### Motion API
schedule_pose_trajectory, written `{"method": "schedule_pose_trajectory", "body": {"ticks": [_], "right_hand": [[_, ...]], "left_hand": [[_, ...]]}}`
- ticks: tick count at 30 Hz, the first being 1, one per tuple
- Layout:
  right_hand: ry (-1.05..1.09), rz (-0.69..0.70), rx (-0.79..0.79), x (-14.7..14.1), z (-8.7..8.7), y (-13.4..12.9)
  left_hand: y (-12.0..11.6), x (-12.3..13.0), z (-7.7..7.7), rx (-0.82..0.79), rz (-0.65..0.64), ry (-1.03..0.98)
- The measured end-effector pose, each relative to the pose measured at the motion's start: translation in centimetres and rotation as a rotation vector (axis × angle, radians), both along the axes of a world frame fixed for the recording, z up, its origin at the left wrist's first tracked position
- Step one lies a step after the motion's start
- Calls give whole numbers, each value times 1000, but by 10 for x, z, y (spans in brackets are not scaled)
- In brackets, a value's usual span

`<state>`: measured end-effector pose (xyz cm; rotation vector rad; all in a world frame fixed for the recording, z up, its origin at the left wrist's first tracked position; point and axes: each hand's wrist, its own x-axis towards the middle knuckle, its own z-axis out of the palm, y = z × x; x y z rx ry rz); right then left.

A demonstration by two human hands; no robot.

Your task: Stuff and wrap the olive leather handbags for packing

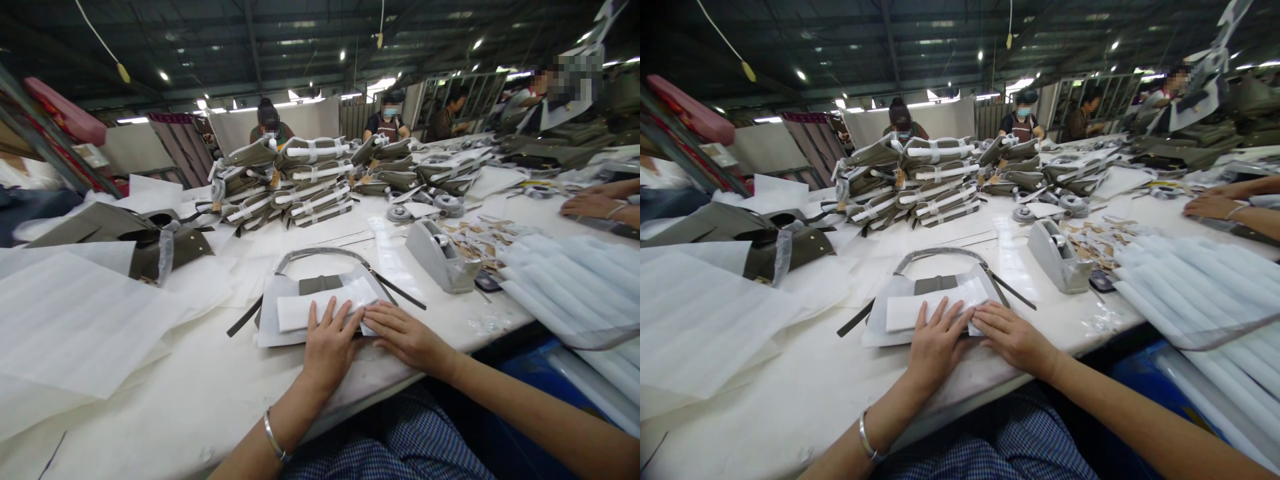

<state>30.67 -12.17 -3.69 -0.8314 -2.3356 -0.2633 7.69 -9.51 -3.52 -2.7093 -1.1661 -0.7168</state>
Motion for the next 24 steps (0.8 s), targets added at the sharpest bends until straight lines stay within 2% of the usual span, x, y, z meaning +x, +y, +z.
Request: {"method": "schedule_pose_trajectory", "body": {"ticks": [2,5,7,9,12,14,17,20,24], "right_hand": [[4,38,-52,2,12,-3],[50,65,-142,-1,39,5],[57,29,-151,-9,55,24],[1,-44,-157,-20,63,51],[-212,-163,-280,-33,60,92],[-380,-218,-384,-36,54,108],[-528,-337,-483,-39,49,114],[-567,-451,-529,-43,53,113],[-587,-458,-577,-43,58,119]], "left_hand": [[3,3,-9,84,5,-29],[8,3,-16,180,-8,-52],[10,2,-18,217,-8,-47],[10,1,-18,237,-4,-28],[10,0,-20,238,0,2],[10,0,-21,231,-3,6],[11,0,-23,229,-17,-1],[13,0,-24,242,-23,-21],[14,0,-25,243,-37,-24]]}}
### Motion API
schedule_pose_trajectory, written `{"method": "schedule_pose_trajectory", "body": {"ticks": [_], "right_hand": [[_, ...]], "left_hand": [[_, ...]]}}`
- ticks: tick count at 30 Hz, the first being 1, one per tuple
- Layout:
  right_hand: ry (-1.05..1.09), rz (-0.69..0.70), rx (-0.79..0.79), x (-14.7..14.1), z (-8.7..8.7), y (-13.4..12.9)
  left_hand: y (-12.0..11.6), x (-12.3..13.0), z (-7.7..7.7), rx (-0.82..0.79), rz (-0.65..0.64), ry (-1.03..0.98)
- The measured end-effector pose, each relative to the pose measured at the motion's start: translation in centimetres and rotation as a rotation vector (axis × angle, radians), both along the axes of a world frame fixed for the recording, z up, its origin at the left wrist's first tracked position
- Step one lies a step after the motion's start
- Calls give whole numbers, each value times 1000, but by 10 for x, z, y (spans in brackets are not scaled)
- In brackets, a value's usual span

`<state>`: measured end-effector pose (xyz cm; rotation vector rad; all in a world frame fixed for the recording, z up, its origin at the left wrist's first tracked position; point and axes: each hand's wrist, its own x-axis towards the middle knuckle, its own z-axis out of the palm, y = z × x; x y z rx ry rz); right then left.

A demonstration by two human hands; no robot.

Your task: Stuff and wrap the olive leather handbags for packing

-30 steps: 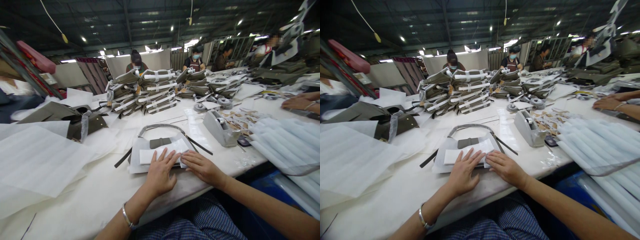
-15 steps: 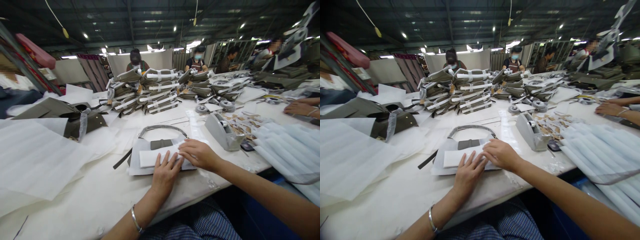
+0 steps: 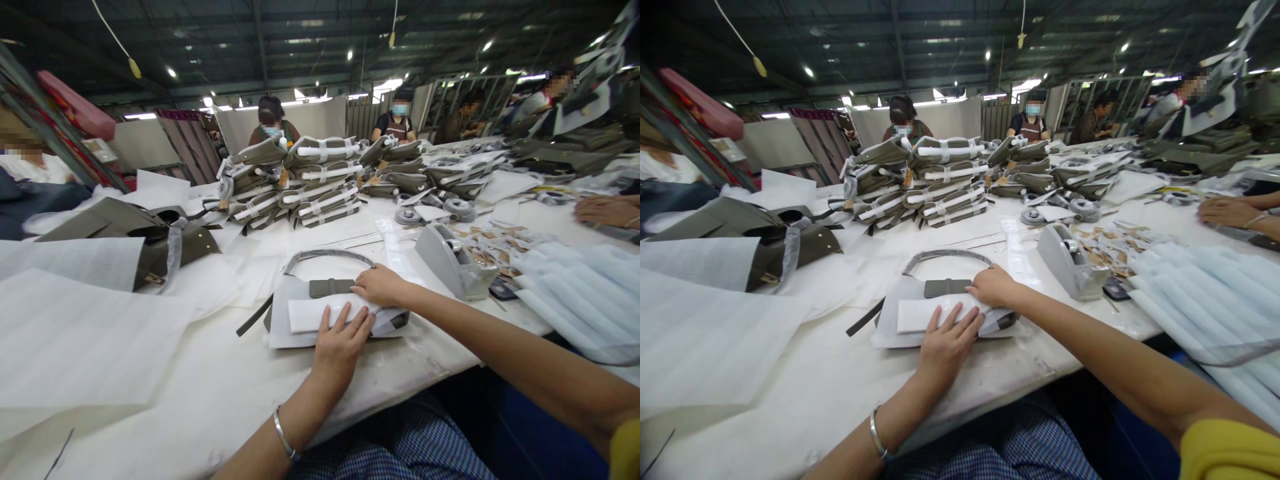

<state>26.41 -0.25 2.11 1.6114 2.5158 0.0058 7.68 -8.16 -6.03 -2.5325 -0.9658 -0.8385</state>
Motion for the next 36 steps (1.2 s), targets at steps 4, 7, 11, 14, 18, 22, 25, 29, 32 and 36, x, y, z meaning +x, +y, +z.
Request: {"method": "schedule_pose_trajectory", "body": {"ticks": [4,7,11,14,18,22,25,29,32,36], "right_hand": [[15,48,-18,10,-1,5],[24,52,-11,12,-2,11],[74,16,22,9,4,13],[201,-1,130,15,6,-15],[639,14,530,29,-8,-94],[612,234,467,28,-42,-156],[516,277,411,19,-67,-162],[393,303,426,11,-77,-146],[328,342,456,10,-73,-139],[318,358,520,12,-69,-141]], "left_hand": [[1,-1,0,-10,-13,19],[1,-2,3,-22,-25,40],[1,-3,10,-79,-29,66],[0,-3,13,-112,-23,64],[-1,-3,13,-125,-23,53],[-2,-4,14,-156,-33,62],[-2,-5,17,-158,-23,82],[-3,-4,20,-148,-17,104],[-3,-4,21,-149,-11,108],[-3,-4,22,-149,-11,104]]}}
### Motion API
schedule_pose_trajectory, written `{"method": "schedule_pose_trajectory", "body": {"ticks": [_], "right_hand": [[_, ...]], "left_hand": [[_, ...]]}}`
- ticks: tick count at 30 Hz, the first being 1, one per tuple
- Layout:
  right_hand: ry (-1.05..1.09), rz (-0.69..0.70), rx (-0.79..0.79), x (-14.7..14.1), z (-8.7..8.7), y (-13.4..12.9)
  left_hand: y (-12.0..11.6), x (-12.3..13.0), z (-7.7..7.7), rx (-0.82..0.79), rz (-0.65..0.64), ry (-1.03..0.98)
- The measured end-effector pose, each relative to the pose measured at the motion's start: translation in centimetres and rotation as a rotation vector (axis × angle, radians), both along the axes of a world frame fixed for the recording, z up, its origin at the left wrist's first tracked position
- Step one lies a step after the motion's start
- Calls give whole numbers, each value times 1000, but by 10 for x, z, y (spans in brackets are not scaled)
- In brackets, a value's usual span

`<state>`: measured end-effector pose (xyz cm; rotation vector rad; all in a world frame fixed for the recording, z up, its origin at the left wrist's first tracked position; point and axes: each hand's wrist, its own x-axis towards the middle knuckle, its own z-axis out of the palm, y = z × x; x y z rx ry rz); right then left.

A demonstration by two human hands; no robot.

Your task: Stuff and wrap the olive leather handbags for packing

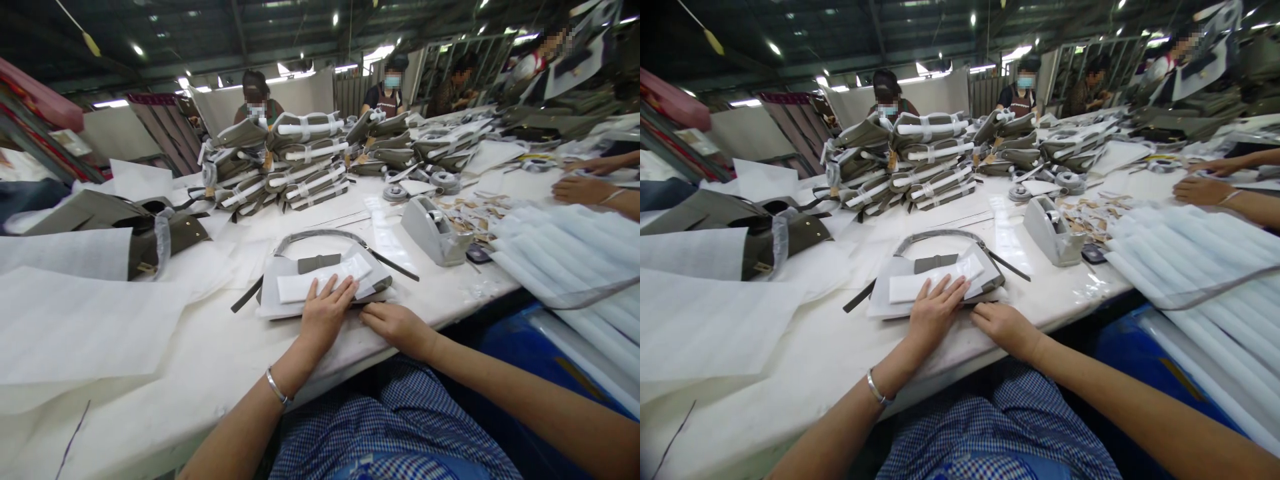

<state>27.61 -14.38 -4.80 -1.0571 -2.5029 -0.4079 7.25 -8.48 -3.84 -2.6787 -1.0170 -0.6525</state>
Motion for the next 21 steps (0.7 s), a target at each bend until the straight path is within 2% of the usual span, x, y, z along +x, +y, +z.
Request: {"method": "schedule_pose_trajectory", "body": {"ticks": [4,10,15,18,21], "right_hand": [[26,3,68,9,2,-17],[63,18,21,22,7,-45],[214,-71,-111,15,3,-40],[272,-51,-160,10,-1,-31],[307,-9,-123,11,-2,-24]], "left_hand": [[1,0,0,2,4,3],[1,0,-2,18,-4,-9],[2,0,-3,-3,0,-11],[1,1,-4,0,3,-12],[0,2,-4,-9,9,-14]]}}
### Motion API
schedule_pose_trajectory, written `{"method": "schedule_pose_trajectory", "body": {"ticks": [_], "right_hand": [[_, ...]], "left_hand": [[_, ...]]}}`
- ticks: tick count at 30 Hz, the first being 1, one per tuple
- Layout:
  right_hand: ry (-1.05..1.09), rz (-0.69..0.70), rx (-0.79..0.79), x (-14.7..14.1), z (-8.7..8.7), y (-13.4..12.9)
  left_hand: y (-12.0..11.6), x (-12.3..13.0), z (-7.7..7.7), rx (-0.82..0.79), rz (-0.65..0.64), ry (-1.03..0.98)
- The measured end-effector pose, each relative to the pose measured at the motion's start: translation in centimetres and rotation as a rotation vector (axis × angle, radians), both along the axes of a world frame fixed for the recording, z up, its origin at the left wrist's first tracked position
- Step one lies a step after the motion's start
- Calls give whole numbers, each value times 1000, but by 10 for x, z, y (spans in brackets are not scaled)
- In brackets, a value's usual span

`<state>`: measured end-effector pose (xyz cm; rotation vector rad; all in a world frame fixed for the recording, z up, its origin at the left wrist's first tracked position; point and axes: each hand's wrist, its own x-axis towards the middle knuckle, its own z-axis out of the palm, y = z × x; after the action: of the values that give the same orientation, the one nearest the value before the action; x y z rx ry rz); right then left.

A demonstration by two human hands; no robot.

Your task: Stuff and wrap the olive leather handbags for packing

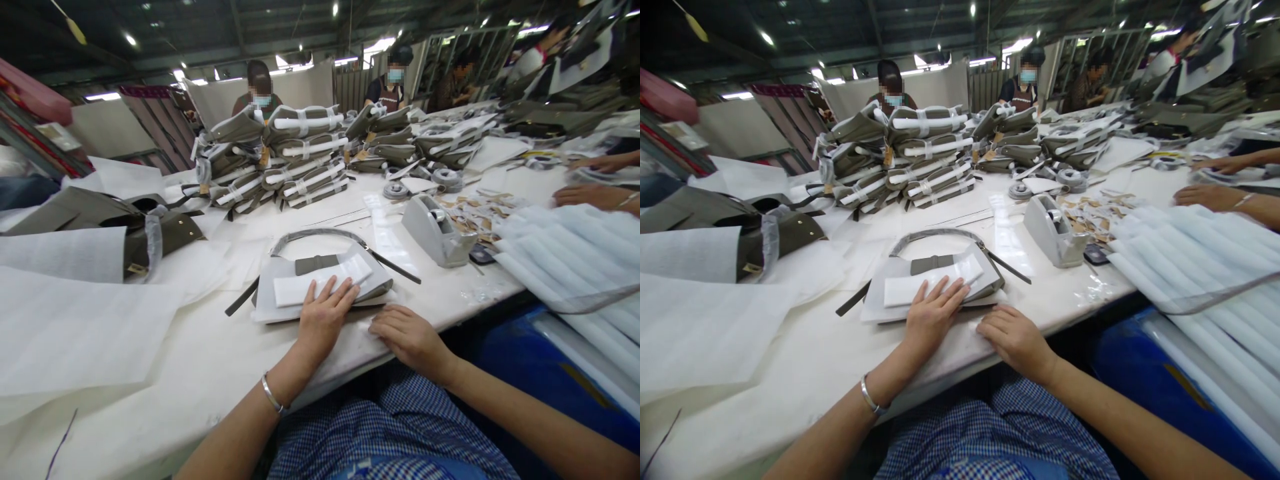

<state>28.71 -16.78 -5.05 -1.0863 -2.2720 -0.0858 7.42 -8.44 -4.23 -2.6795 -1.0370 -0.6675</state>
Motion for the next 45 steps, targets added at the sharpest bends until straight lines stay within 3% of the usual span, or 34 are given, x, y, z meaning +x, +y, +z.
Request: {"method": "schedule_pose_trajectory", "body": {"ticks": [6,13,20,27,30,41,45], "right_hand": [[24,49,139,6,11,1],[-135,177,228,-1,47,8],[-133,61,190,-1,76,44],[-189,-209,-58,0,73,87],[-216,-261,-206,-2,70,96],[-127,-134,-470,3,65,115],[-122,-57,-449,7,64,115]], "left_hand": [[-1,0,2,-6,-13,24],[-1,1,-2,-3,-24,28],[1,2,-6,16,-43,-13],[3,4,-10,45,-53,-80],[3,4,-10,26,-49,-79],[4,5,-9,-12,-68,-107],[4,6,-8,-18,-53,-111]]}}
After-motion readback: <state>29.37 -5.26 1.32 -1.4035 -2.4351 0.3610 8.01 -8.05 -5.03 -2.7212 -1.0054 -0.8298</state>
